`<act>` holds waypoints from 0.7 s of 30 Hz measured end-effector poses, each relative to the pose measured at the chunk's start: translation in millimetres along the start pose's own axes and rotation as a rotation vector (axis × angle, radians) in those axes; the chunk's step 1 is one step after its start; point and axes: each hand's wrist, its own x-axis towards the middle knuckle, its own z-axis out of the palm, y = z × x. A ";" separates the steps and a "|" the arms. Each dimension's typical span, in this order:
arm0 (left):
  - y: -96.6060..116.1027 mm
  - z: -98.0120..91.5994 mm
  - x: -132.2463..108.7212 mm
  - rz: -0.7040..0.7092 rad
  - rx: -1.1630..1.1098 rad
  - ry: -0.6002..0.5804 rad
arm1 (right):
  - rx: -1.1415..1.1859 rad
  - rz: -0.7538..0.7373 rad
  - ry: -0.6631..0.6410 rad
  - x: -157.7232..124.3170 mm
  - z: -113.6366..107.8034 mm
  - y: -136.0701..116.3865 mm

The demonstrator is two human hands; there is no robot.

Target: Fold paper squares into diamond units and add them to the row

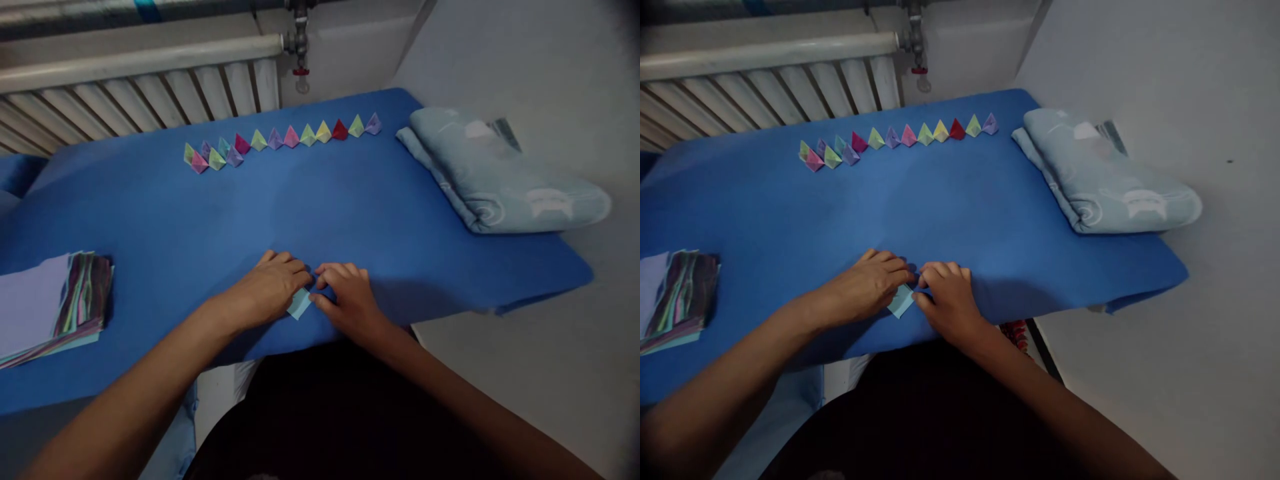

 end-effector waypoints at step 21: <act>-15.4 -7.8 -18.9 -0.752 -1.323 0.068 | 0.525 0.083 0.070 -4.2 -6.6 -3.5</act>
